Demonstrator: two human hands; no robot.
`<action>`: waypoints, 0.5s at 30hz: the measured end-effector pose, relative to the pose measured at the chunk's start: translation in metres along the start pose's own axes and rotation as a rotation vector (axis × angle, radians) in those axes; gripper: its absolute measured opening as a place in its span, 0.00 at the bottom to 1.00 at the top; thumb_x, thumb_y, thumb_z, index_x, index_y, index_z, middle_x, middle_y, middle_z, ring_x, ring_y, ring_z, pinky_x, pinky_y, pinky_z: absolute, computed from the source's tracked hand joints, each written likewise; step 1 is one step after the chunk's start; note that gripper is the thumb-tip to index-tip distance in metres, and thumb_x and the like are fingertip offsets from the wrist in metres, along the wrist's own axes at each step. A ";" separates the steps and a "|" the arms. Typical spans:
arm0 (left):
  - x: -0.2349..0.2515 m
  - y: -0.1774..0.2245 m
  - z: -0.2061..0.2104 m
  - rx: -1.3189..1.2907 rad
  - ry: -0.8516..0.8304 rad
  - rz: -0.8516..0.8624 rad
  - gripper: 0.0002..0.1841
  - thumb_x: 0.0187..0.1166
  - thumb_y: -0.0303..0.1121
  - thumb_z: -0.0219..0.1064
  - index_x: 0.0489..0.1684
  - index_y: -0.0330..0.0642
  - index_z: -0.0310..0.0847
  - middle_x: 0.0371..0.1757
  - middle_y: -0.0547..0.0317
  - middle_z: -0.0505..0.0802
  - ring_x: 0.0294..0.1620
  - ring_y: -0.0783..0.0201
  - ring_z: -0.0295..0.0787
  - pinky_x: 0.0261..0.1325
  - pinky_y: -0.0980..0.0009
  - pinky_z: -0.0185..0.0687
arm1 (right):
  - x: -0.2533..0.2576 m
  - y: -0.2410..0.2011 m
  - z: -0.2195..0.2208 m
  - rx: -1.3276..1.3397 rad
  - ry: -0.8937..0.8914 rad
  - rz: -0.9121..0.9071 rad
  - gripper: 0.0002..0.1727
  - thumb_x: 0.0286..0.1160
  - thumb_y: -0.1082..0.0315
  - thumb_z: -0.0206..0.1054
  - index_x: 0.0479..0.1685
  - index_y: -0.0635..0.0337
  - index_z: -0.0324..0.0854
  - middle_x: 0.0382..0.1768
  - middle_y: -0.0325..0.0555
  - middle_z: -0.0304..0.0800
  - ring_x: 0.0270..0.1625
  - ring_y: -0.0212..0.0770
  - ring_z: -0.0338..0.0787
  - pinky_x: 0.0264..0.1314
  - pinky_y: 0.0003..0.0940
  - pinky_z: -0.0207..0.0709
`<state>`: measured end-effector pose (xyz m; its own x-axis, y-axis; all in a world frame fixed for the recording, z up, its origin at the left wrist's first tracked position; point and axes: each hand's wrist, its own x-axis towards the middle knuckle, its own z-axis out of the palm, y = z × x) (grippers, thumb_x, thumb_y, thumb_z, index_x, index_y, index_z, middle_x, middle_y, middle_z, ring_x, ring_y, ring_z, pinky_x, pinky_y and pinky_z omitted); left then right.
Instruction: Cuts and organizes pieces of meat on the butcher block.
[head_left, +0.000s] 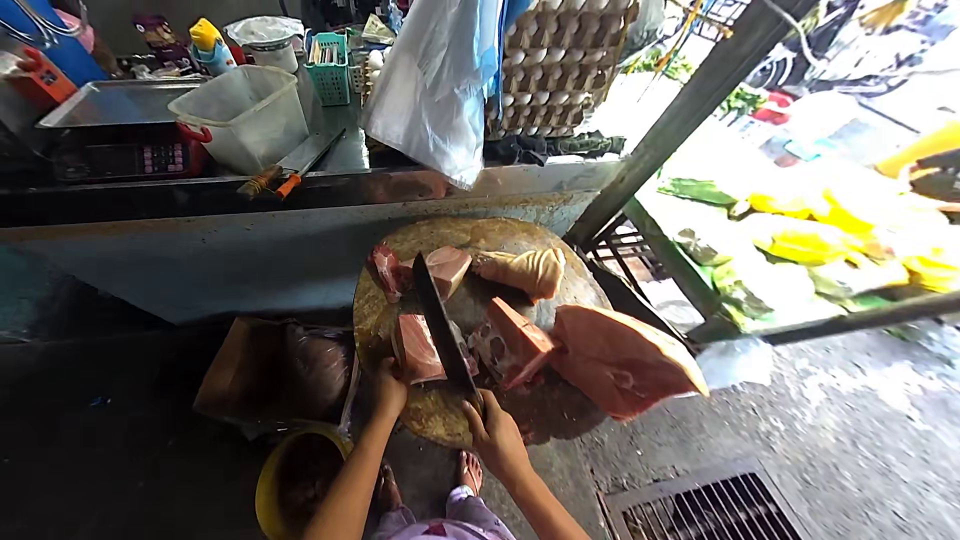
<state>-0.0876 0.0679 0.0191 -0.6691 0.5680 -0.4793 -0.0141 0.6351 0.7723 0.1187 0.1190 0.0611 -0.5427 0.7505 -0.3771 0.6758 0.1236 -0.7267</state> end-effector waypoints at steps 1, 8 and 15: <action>-0.001 0.000 0.001 -0.011 0.006 -0.003 0.30 0.80 0.36 0.73 0.76 0.29 0.71 0.61 0.33 0.89 0.54 0.46 0.92 0.62 0.52 0.86 | 0.001 -0.001 0.004 -0.038 -0.033 0.050 0.27 0.91 0.49 0.56 0.74 0.60 0.75 0.39 0.57 0.91 0.42 0.56 0.93 0.54 0.57 0.83; -0.006 0.006 0.004 -0.031 -0.032 0.019 0.27 0.83 0.36 0.71 0.73 0.26 0.73 0.57 0.34 0.89 0.50 0.48 0.91 0.59 0.54 0.86 | 0.000 -0.026 -0.028 0.009 -0.006 -0.084 0.25 0.89 0.52 0.59 0.72 0.63 0.77 0.38 0.56 0.91 0.38 0.52 0.93 0.49 0.54 0.86; -0.007 0.001 -0.001 -0.034 -0.076 0.056 0.26 0.83 0.36 0.70 0.71 0.22 0.75 0.60 0.28 0.88 0.57 0.43 0.89 0.66 0.52 0.83 | -0.068 -0.208 -0.186 0.400 0.622 -1.198 0.12 0.92 0.53 0.55 0.48 0.49 0.78 0.33 0.30 0.88 0.30 0.28 0.88 0.32 0.25 0.86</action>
<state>-0.0837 0.0646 0.0239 -0.6115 0.6410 -0.4639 -0.0044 0.5835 0.8121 0.1076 0.1628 0.3445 -0.3031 0.4963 0.8135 -0.2750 0.7718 -0.5733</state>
